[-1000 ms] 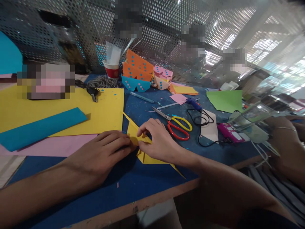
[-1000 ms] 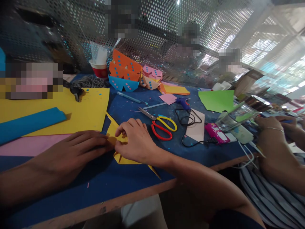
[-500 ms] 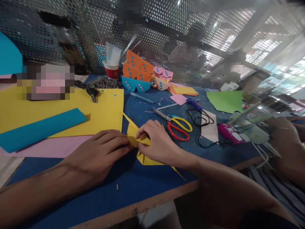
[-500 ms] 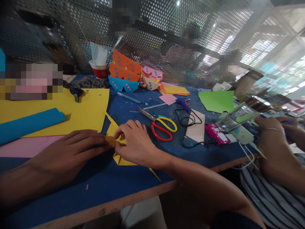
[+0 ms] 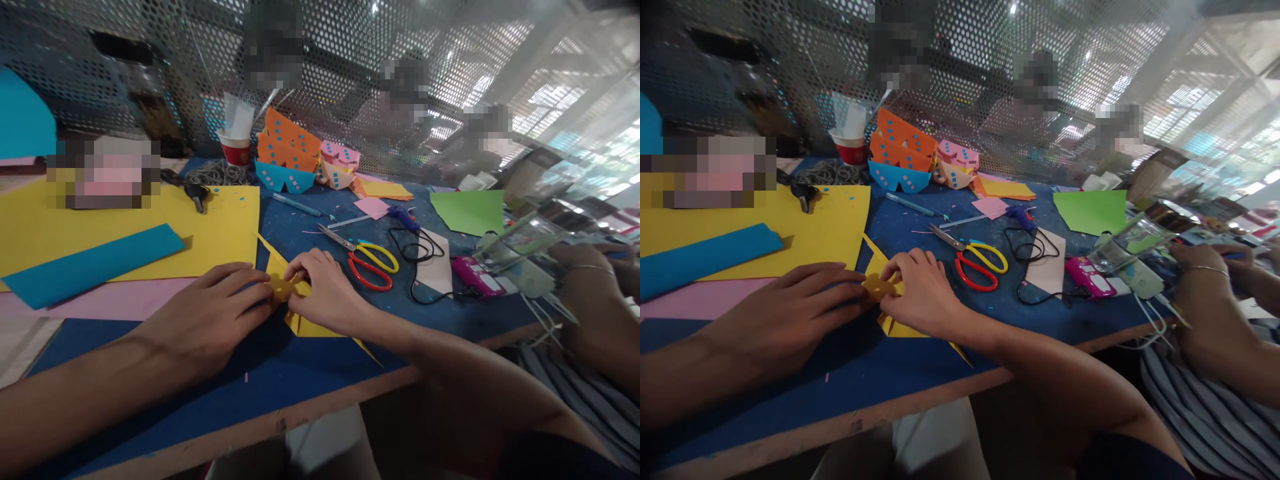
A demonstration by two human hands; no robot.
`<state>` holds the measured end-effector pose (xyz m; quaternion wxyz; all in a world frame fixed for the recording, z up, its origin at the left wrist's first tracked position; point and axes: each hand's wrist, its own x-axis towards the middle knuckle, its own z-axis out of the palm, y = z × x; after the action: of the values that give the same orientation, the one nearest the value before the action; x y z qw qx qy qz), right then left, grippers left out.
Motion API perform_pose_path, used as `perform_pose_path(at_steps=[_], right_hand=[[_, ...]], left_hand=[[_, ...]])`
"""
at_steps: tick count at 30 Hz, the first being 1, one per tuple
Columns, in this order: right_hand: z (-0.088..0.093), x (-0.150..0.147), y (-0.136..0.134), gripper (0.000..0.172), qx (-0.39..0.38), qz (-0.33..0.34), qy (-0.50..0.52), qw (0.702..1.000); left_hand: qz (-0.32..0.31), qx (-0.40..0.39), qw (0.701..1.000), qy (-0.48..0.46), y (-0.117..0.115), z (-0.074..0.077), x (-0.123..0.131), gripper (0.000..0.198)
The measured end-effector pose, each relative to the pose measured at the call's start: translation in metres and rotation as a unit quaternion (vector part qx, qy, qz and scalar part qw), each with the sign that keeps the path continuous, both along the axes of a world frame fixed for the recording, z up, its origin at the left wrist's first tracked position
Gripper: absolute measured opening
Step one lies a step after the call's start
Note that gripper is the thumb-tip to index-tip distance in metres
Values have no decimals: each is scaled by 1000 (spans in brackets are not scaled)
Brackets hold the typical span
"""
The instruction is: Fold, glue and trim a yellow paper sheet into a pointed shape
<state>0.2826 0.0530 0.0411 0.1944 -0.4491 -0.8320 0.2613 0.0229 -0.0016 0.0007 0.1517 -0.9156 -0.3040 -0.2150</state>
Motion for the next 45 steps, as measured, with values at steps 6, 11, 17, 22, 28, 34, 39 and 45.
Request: perform_pose_path(at_steps=[6,11,17,22,28,34,39,45], right_hand=[[5,1,6,29,-38,-2,-9,999],[6,0,6,27,-37,2,-12,999],[2,-1,8,26,-35,-2,3,999],[4,14,19,15,-16,-11,70,997],[10,28,17,15,28,4,5,1000],[7,25,25,26,-100,21,109,989],[6,26,27,28,-94,93,168,977],[4,25,23,24,50,136,176,974]], left_hand=[[-5,-5,1000,-21,-2,-9,-3,60],[-26,16,1000,3,-2,2,-2,60],[-38,-25,999,-24,-1,4,-2,57],[-23,-101,992,-77,0,-2,-6,64],[-13,-121,988,-99,-2,1,-4,64],[-10,-158,975,-156,1,3,-3,50],[12,-198,966,-165,3,8,-4,42],[29,-245,942,-230,4,9,-1,39]])
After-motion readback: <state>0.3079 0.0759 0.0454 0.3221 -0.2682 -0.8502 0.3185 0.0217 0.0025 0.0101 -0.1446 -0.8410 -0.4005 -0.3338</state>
